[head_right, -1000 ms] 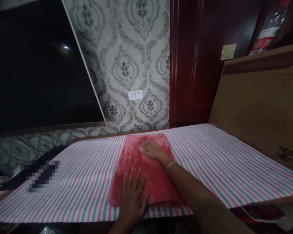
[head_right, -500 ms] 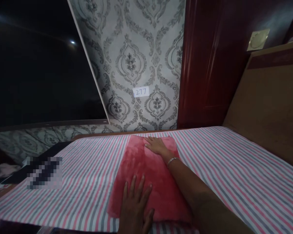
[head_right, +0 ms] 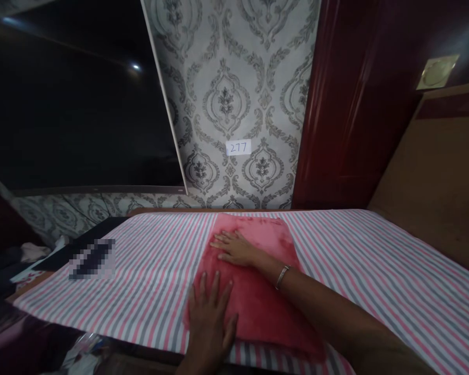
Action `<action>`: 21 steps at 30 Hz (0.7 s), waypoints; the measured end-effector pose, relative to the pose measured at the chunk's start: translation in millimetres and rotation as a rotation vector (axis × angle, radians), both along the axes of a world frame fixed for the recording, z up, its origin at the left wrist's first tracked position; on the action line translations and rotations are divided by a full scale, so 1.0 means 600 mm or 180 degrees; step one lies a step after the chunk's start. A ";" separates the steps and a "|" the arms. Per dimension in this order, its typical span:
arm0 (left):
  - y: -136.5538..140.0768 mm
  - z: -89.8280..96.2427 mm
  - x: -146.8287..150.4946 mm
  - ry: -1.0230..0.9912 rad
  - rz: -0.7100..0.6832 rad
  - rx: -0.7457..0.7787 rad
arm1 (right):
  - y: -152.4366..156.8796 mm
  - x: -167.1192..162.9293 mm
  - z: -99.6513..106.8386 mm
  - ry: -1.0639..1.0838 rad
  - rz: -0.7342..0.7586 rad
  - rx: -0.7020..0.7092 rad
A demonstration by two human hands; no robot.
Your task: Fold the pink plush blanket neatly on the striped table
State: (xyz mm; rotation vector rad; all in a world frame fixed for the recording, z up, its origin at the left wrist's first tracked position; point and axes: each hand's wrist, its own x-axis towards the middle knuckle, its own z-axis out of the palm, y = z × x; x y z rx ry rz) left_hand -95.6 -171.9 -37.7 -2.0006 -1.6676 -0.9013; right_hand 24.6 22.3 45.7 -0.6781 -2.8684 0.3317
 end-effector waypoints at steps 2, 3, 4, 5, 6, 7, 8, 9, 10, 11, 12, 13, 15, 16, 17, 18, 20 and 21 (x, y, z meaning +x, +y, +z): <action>0.003 -0.019 0.003 0.0001 0.0043 -0.0008 | 0.023 -0.015 -0.010 -0.0062 -0.0117 0.0046; 0.004 -0.025 0.004 0.0020 0.0043 -0.0018 | 0.038 -0.023 -0.014 -0.0075 -0.0188 0.0084; 0.005 -0.029 0.005 0.0033 0.0046 0.0000 | 0.053 -0.029 -0.018 -0.0077 -0.0250 0.0121; 0.005 -0.030 0.006 0.0035 0.0059 0.0041 | 0.068 -0.035 -0.022 -0.0076 -0.0303 0.0154; 0.005 -0.030 0.007 0.0026 0.0071 0.0096 | 0.082 -0.040 -0.025 -0.0073 -0.0348 0.0187; 0.005 -0.028 0.007 0.0006 0.0083 0.0160 | 0.095 -0.045 -0.028 -0.0069 -0.0392 0.0216; 0.005 -0.026 0.008 -0.0021 0.0097 0.0213 | 0.108 -0.048 -0.029 -0.0070 -0.0438 0.0233; 0.005 -0.024 0.008 -0.0036 0.0105 0.0255 | 0.120 -0.051 -0.030 -0.0077 -0.0493 0.0240; 0.006 -0.023 0.007 -0.0024 0.0108 0.0264 | 0.131 -0.053 -0.031 -0.0095 -0.0567 0.0227; 0.006 -0.022 0.007 0.0014 0.0112 0.0244 | 0.141 -0.054 -0.031 -0.0118 -0.0660 0.0191; 0.007 -0.022 0.006 0.0058 0.0118 0.0225 | 0.149 -0.055 -0.031 -0.0138 -0.0769 0.0134; 0.007 -0.022 0.005 0.0097 0.0127 0.0209 | 0.156 -0.056 -0.030 -0.0152 -0.0879 0.0073; 0.009 -0.022 0.003 0.0133 0.0130 0.0190 | 0.165 -0.058 -0.030 -0.0149 -0.1049 -0.0019; 0.009 -0.022 0.002 0.0128 0.0124 0.0188 | 0.167 -0.058 -0.029 -0.0134 -0.1101 -0.0042; 0.010 -0.021 0.002 0.0118 0.0111 0.0187 | 0.166 -0.059 -0.027 -0.0118 -0.1132 -0.0051; 0.010 -0.019 0.001 0.0110 0.0092 0.0184 | 0.164 -0.060 -0.024 -0.0104 -0.1146 -0.0050; 0.009 -0.014 0.002 0.0113 0.0046 0.0160 | 0.155 -0.057 -0.015 -0.0069 -0.1153 -0.0040; 0.009 -0.011 0.002 0.0127 0.0025 0.0144 | 0.148 -0.054 -0.009 -0.0056 -0.1148 -0.0027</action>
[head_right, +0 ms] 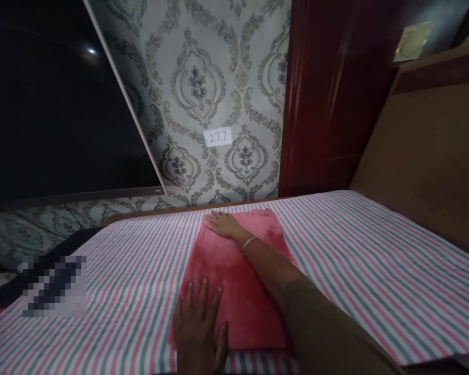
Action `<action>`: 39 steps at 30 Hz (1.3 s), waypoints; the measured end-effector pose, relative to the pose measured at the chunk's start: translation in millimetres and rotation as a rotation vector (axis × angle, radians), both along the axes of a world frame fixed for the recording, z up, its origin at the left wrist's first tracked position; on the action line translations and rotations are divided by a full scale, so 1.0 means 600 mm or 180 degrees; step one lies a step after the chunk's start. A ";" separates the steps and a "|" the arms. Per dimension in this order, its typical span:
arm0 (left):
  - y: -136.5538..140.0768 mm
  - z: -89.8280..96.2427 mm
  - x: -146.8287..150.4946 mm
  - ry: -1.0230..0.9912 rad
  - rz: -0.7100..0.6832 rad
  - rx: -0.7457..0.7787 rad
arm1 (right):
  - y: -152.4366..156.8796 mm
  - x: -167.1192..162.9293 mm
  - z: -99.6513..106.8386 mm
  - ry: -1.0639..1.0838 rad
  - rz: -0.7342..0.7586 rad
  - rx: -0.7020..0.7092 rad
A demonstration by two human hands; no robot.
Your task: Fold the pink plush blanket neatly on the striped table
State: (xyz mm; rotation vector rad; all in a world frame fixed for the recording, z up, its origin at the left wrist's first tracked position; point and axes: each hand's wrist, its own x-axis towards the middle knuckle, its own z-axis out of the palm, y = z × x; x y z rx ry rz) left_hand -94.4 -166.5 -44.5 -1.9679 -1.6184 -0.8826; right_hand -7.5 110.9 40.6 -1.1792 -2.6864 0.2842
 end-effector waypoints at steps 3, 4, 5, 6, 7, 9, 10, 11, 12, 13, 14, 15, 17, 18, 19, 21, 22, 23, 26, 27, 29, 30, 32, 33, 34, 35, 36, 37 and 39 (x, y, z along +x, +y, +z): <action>-0.002 0.008 -0.001 0.0057 -0.0022 -0.0039 | -0.032 0.032 0.020 0.0010 0.0027 0.0092; -0.002 0.011 -0.002 0.0068 -0.0021 -0.0039 | -0.045 0.051 0.025 0.0019 0.0018 0.0123; -0.002 0.013 -0.004 0.0070 -0.0014 -0.0040 | -0.060 0.074 0.029 0.0027 0.0000 0.0145; -0.002 0.017 -0.005 0.0064 -0.0001 -0.0044 | -0.075 0.101 0.031 0.0028 -0.0038 0.0145; -0.002 0.021 -0.004 0.0050 0.0024 -0.0047 | -0.090 0.129 0.032 0.0016 -0.0093 0.0125; -0.003 0.034 0.006 0.0031 0.0043 -0.0059 | -0.116 0.187 0.030 -0.0061 -0.0245 0.0074; -0.004 0.041 0.018 0.0037 -0.0018 -0.0078 | -0.125 0.213 0.028 -0.0109 -0.0336 0.0059; -0.006 0.048 0.034 0.0045 -0.0147 -0.0096 | -0.133 0.236 0.024 -0.0147 -0.0424 0.0053; -0.008 0.055 0.055 0.0069 -0.0340 -0.0133 | -0.138 0.253 0.020 -0.0165 -0.0495 0.0057; -0.011 0.059 0.079 0.0112 -0.0581 -0.0185 | -0.141 0.266 0.015 -0.0169 -0.0535 0.0064; -0.014 0.060 0.105 0.0169 -0.0838 -0.0243 | -0.142 0.274 0.010 -0.0162 -0.0550 0.0063; -0.016 0.058 0.131 0.0232 -0.1064 -0.0291 | -0.141 0.277 0.004 -0.0145 -0.0542 0.0062; -0.018 0.042 0.173 0.0319 -0.1281 -0.0300 | -0.134 0.274 -0.010 -0.0100 -0.0519 0.0054; -0.017 0.030 0.187 0.0326 -0.1275 -0.0239 | -0.128 0.270 -0.016 -0.0076 -0.0526 0.0049; -0.016 0.017 0.196 0.0312 -0.1239 -0.0116 | -0.121 0.266 -0.022 -0.0064 -0.0551 0.0045; -0.011 -0.008 0.202 0.0300 -0.1159 0.0109 | -0.104 0.257 -0.031 -0.0069 -0.0629 0.0058; -0.008 -0.017 0.201 0.0312 -0.1165 0.0192 | -0.094 0.253 -0.034 -0.0080 -0.0674 0.0071; -0.006 -0.024 0.199 0.0324 -0.1192 0.0243 | -0.083 0.250 -0.035 -0.0088 -0.0719 0.0087; 0.000 -0.033 0.195 0.0250 -0.1232 0.0377 | -0.050 0.243 -0.036 -0.0051 -0.0900 0.0049; 0.001 -0.035 0.196 0.0213 -0.1228 0.0439 | -0.040 0.241 -0.035 -0.0025 -0.0977 0.0004; 0.004 -0.039 0.199 0.0177 -0.1177 0.0515 | -0.020 0.239 -0.035 0.0022 -0.1115 -0.0087; 0.004 -0.042 0.201 0.0174 -0.1148 0.0533 | -0.012 0.238 -0.036 0.0036 -0.1166 -0.0123; 0.005 -0.047 0.205 0.0150 -0.1105 0.0505 | 0.001 0.238 -0.038 0.0045 -0.1210 -0.0165; 0.004 -0.049 0.206 0.0128 -0.1096 0.0468 | 0.006 0.238 -0.040 0.0047 -0.1220 -0.0183; 0.003 -0.050 0.206 0.0104 -0.1090 0.0417 | 0.009 0.238 -0.040 0.0049 -0.1228 -0.0199; 0.001 -0.049 0.205 0.0084 -0.1084 0.0356 | 0.012 0.238 -0.040 0.0050 -0.1238 -0.0216; -0.001 -0.048 0.204 0.0076 -0.1077 0.0287 | 0.012 0.239 -0.039 0.0051 -0.1254 -0.0235; -0.004 -0.044 0.203 0.0085 -0.1076 0.0213 | 0.012 0.239 -0.036 0.0051 -0.1278 -0.0260; -0.011 -0.034 0.199 0.0154 -0.1084 0.0034 | 0.008 0.238 -0.026 0.0044 -0.1337 -0.0317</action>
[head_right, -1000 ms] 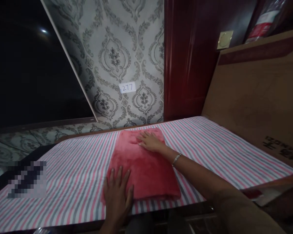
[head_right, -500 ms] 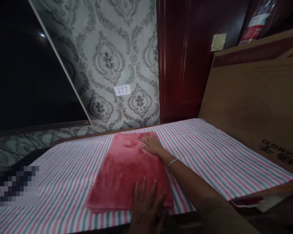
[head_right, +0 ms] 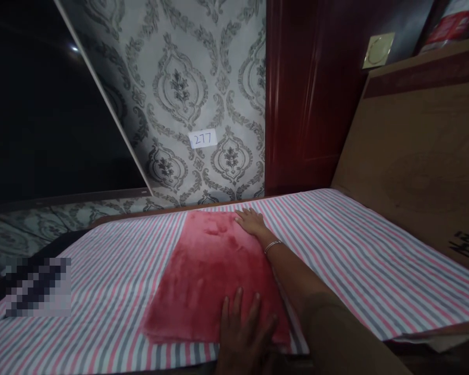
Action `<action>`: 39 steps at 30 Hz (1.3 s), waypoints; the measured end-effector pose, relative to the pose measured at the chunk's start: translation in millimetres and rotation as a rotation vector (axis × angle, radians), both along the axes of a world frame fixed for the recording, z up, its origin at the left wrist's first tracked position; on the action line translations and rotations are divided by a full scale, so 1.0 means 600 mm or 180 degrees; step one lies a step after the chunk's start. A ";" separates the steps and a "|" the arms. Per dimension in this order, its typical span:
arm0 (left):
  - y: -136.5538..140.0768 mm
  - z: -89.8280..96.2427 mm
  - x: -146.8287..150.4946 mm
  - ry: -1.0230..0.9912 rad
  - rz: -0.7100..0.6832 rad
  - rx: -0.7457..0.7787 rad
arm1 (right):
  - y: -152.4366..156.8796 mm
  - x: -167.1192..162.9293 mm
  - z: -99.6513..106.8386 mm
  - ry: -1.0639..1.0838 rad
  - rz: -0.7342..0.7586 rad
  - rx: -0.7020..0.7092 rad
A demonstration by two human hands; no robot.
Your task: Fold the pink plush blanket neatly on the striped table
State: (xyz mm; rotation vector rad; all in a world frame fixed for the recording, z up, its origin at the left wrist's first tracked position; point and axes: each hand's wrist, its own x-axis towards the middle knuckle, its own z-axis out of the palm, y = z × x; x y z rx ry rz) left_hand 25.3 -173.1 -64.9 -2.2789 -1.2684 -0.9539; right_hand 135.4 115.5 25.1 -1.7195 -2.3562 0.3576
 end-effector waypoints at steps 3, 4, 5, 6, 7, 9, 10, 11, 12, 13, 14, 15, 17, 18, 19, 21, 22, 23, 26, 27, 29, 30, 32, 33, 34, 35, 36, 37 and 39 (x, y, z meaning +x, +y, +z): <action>-0.012 0.023 -0.005 0.0171 -0.0018 -0.0279 | -0.021 -0.002 0.024 0.0016 -0.0060 -0.0020; -0.016 0.031 -0.007 0.0201 -0.0046 -0.0359 | -0.033 -0.004 0.032 0.0022 -0.0051 0.0007; -0.019 0.041 -0.009 0.0205 -0.0089 -0.0435 | -0.048 -0.005 0.038 0.0022 -0.0028 0.0042; -0.022 0.051 -0.011 0.0173 -0.0163 -0.0484 | -0.066 -0.007 0.043 0.0014 0.0024 0.0085; -0.023 0.061 -0.015 0.0114 -0.0265 -0.0518 | -0.086 -0.009 0.046 0.0000 0.0119 0.0126; -0.024 0.083 -0.029 -0.0055 -0.0452 -0.0561 | -0.128 -0.015 0.047 -0.0029 0.0403 0.0185; -0.022 0.094 -0.040 -0.0148 -0.0478 -0.0555 | -0.149 -0.018 0.045 -0.0043 0.0556 0.0200; -0.020 0.104 -0.053 -0.0219 -0.0435 -0.0539 | -0.168 -0.021 0.041 -0.0059 0.0692 0.0211; -0.017 0.112 -0.068 -0.0270 -0.0297 -0.0513 | -0.185 -0.025 0.036 -0.0084 0.0796 0.0218; -0.013 0.118 -0.084 -0.0298 -0.0058 -0.0502 | -0.201 -0.030 0.030 -0.0120 0.0861 0.0230; -0.010 0.121 -0.099 -0.0317 0.0238 -0.0497 | -0.213 -0.034 0.023 -0.0166 0.0895 0.0262; -0.007 0.120 -0.113 -0.0319 0.0537 -0.0514 | -0.223 -0.039 0.016 -0.0210 0.0907 0.0316; -0.003 0.109 -0.133 -0.0260 0.0970 -0.0612 | -0.236 -0.049 0.002 -0.0273 0.0868 0.0472; -0.003 0.101 -0.138 -0.0221 0.1069 -0.0667 | -0.240 -0.053 -0.004 -0.0292 0.0829 0.0552; -0.003 0.092 -0.139 -0.0184 0.1102 -0.0712 | -0.242 -0.055 -0.008 -0.0306 0.0790 0.0617; -0.004 0.077 -0.138 -0.0152 0.1107 -0.0761 | -0.245 -0.058 -0.009 -0.0329 0.0751 0.0653; -0.005 0.073 -0.137 -0.0167 0.1113 -0.0774 | -0.246 -0.059 -0.006 -0.0339 0.0740 0.0620; -0.006 0.073 -0.138 -0.0196 0.1109 -0.0786 | -0.249 -0.059 -0.002 -0.0345 0.0724 0.0557; -0.009 0.088 -0.154 -0.0331 0.0941 -0.0900 | -0.265 -0.066 0.013 -0.0270 0.0763 0.0397; -0.009 0.098 -0.165 -0.0429 0.0825 -0.0949 | -0.275 -0.071 0.016 -0.0210 0.0893 0.0418; -0.005 0.123 -0.190 -0.0700 0.0530 -0.1004 | -0.296 -0.086 0.015 -0.0066 0.1332 0.0543; 0.001 0.137 -0.203 -0.0825 0.0385 -0.1014 | -0.306 -0.094 0.012 -0.0006 0.1580 0.0602; 0.023 0.165 -0.224 -0.0900 0.0159 -0.1110 | -0.323 -0.109 0.004 0.0056 0.1954 0.0628; 0.039 0.177 -0.231 -0.0824 0.0097 -0.1237 | -0.329 -0.114 0.000 0.0074 0.2055 0.0602; 0.059 0.188 -0.235 -0.0682 0.0063 -0.1423 | -0.333 -0.117 -0.003 0.0094 0.2110 0.0568; 0.081 0.197 -0.237 -0.0498 0.0038 -0.1645 | -0.335 -0.119 -0.005 0.0121 0.2128 0.0534; 0.106 0.204 -0.237 -0.0292 0.0011 -0.1881 | -0.336 -0.120 -0.006 0.0153 0.2118 0.0508; 0.133 0.209 -0.235 -0.0086 -0.0016 -0.2106 | -0.336 -0.119 -0.006 0.0190 0.2097 0.0486; 0.186 0.213 -0.229 0.0276 -0.0066 -0.2447 | -0.335 -0.117 -0.004 0.0259 0.2048 0.0450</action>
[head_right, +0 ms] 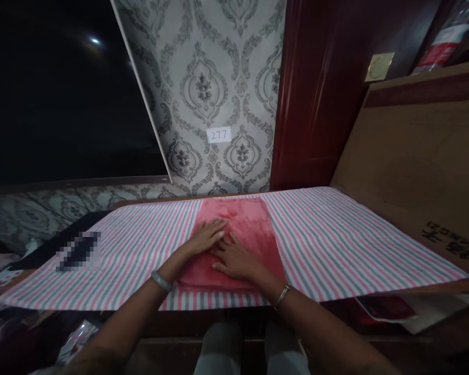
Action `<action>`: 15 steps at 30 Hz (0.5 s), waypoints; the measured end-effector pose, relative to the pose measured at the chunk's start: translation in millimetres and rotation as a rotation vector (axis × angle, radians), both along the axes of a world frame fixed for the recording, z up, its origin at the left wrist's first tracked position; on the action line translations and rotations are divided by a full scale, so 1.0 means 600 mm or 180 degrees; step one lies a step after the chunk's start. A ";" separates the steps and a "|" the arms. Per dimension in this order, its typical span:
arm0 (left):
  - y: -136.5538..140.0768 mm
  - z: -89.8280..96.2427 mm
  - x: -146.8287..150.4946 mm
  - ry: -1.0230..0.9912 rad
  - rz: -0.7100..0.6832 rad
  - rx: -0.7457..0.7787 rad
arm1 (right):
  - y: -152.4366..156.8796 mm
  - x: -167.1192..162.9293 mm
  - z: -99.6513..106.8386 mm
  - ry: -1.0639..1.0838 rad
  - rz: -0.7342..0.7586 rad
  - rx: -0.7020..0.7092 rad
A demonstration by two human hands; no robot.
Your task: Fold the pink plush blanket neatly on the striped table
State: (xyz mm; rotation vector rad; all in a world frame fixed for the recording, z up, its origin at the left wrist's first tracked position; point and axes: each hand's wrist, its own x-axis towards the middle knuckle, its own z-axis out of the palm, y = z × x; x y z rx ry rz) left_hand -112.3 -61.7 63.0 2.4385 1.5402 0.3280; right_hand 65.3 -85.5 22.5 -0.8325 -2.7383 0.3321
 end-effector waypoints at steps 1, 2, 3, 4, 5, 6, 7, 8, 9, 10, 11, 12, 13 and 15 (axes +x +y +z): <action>0.025 -0.001 0.003 0.0125 -0.0052 -0.0095 | 0.000 0.001 0.001 0.0015 -0.0021 -0.0030; 0.049 -0.004 0.005 0.0223 -0.0081 -0.0136 | -0.001 0.002 0.001 0.0018 -0.0043 -0.0061; 0.070 -0.008 0.007 0.0295 -0.0090 -0.0128 | -0.002 0.003 0.001 0.0010 -0.0063 -0.0091; 0.090 -0.012 0.007 0.0349 -0.0085 -0.0087 | -0.003 0.004 0.000 -0.0007 -0.0074 -0.0116; 0.107 -0.018 0.007 0.0385 -0.0077 -0.0031 | -0.004 0.004 0.000 -0.0027 -0.0075 -0.0134; 0.123 -0.023 0.006 0.0409 -0.0071 0.0018 | -0.005 0.004 -0.001 -0.0044 -0.0063 -0.0148; 0.138 -0.027 0.004 0.0430 -0.0067 0.0055 | -0.006 0.005 -0.002 -0.0052 -0.0043 -0.0161; 0.151 -0.031 0.002 0.0462 -0.0074 0.0067 | -0.006 0.005 -0.003 -0.0050 -0.0020 -0.0174; 0.164 -0.034 -0.001 0.0498 -0.0083 0.0079 | -0.006 0.006 -0.003 -0.0042 0.0005 -0.0188; 0.177 -0.036 -0.004 0.0543 -0.0101 0.0084 | -0.006 0.006 -0.003 -0.0029 0.0027 -0.0203; 0.188 -0.038 -0.007 0.0590 -0.0117 0.0096 | -0.005 0.007 -0.003 -0.0013 0.0054 -0.0220; 0.199 -0.039 -0.010 0.0633 -0.0125 0.0110 | -0.005 0.008 -0.002 0.0004 0.0092 -0.0239; 0.210 -0.039 -0.012 0.0661 -0.0120 0.0132 | -0.005 0.009 -0.001 0.0025 0.0135 -0.0266; 0.227 -0.041 -0.016 0.0676 -0.0093 0.0154 | -0.006 0.012 0.002 0.0073 0.0215 -0.0361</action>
